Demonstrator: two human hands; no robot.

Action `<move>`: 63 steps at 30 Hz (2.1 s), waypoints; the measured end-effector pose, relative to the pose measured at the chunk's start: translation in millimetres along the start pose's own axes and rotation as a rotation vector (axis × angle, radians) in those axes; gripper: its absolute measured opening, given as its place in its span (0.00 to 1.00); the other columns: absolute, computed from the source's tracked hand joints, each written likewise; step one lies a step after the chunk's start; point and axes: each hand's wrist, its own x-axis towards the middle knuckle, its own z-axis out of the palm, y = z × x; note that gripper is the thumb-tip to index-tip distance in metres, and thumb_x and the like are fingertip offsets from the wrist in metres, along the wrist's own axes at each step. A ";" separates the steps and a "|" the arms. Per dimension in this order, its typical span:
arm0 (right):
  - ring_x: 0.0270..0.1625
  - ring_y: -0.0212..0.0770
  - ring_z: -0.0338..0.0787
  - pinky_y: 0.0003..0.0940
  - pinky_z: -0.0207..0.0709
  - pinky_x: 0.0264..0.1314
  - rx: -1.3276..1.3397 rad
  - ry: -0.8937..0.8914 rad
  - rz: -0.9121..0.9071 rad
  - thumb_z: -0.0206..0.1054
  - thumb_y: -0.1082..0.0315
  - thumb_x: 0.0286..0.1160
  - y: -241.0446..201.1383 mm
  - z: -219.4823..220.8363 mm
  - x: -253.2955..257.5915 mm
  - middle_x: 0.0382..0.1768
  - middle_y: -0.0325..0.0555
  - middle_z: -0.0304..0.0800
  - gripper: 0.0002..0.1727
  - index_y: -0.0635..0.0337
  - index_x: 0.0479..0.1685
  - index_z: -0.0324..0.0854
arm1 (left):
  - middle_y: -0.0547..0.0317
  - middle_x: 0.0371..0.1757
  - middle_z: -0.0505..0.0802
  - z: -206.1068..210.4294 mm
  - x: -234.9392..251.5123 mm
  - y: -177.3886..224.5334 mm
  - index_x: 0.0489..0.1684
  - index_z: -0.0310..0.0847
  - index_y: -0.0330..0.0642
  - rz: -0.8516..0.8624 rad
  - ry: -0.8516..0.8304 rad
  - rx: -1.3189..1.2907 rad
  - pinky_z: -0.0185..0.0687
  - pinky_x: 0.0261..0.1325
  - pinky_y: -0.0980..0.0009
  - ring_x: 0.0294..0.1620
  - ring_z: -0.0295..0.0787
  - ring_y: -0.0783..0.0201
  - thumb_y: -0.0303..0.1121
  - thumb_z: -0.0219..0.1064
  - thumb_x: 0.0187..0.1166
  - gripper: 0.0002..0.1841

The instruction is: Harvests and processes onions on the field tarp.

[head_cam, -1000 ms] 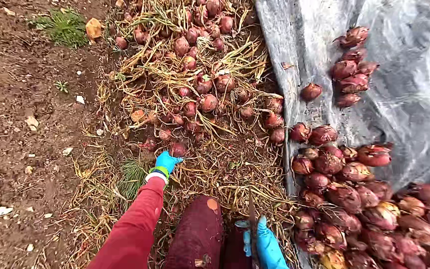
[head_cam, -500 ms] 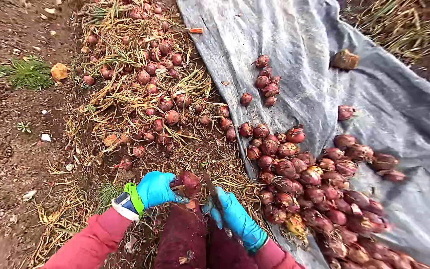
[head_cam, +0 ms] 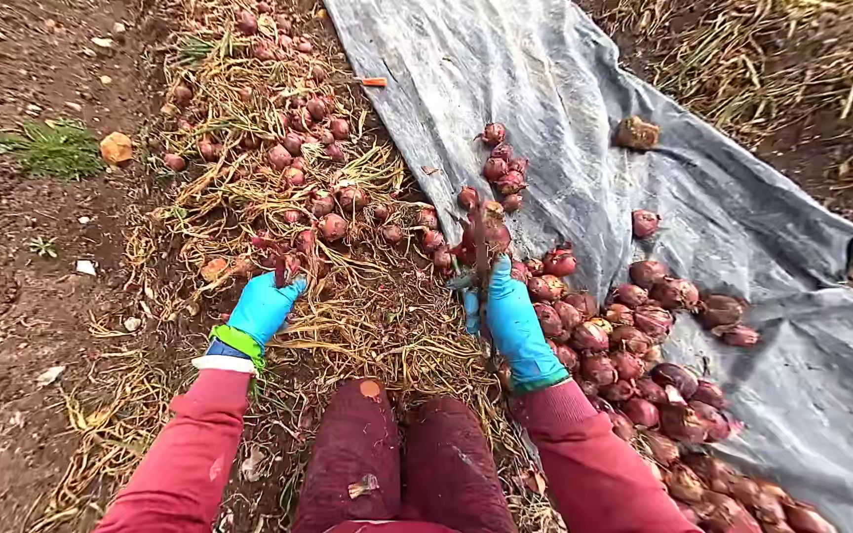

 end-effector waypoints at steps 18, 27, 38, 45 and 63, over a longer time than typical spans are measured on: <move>0.14 0.44 0.83 0.42 0.82 0.17 0.170 -0.230 0.770 0.17 0.32 0.86 157.4 110.5 -32.6 0.17 0.50 0.85 0.54 0.64 0.56 0.86 | 0.38 0.60 0.92 109.7 195.9 -195.4 0.80 0.73 0.44 -0.699 0.203 -0.107 0.90 0.57 0.38 0.54 0.94 0.41 0.42 0.85 0.64 0.40; 0.15 0.44 0.83 0.42 0.83 0.19 0.359 -0.398 0.657 0.23 0.35 0.89 116.0 187.9 15.5 0.16 0.48 0.82 0.48 0.65 0.50 0.84 | 0.49 0.41 0.93 69.8 30.4 -82.9 0.61 0.86 0.44 -0.411 -0.530 -0.055 0.89 0.43 0.52 0.33 0.90 0.55 0.57 0.67 0.83 0.25; 0.13 0.38 0.82 0.36 0.83 0.17 0.542 -0.458 0.345 0.44 0.12 0.63 107.7 108.0 -76.9 0.16 0.40 0.82 0.53 0.58 0.46 0.83 | 0.60 0.22 0.86 44.9 -59.6 -2.9 0.46 0.90 0.45 -0.158 -0.629 -0.439 0.69 0.17 0.74 0.13 0.72 0.71 0.41 0.77 0.78 0.11; 0.12 0.37 0.78 0.36 0.78 0.16 0.182 -0.539 0.141 0.31 0.19 0.76 53.8 81.3 -103.6 0.13 0.41 0.79 0.53 0.58 0.39 0.88 | 0.67 0.37 0.96 -7.6 -86.5 27.0 0.42 0.94 0.51 0.208 -0.470 -0.076 0.90 0.46 0.66 0.38 0.92 0.72 0.40 0.81 0.74 0.07; 0.13 0.43 0.80 0.42 0.81 0.18 0.097 -0.119 0.245 0.21 0.22 0.78 103.9 42.9 35.6 0.15 0.48 0.81 0.55 0.58 0.47 0.87 | 0.44 0.41 0.95 -43.0 37.4 -156.8 0.59 0.85 0.35 -0.298 -0.450 0.390 0.93 0.47 0.52 0.38 0.95 0.52 0.50 0.69 0.84 0.24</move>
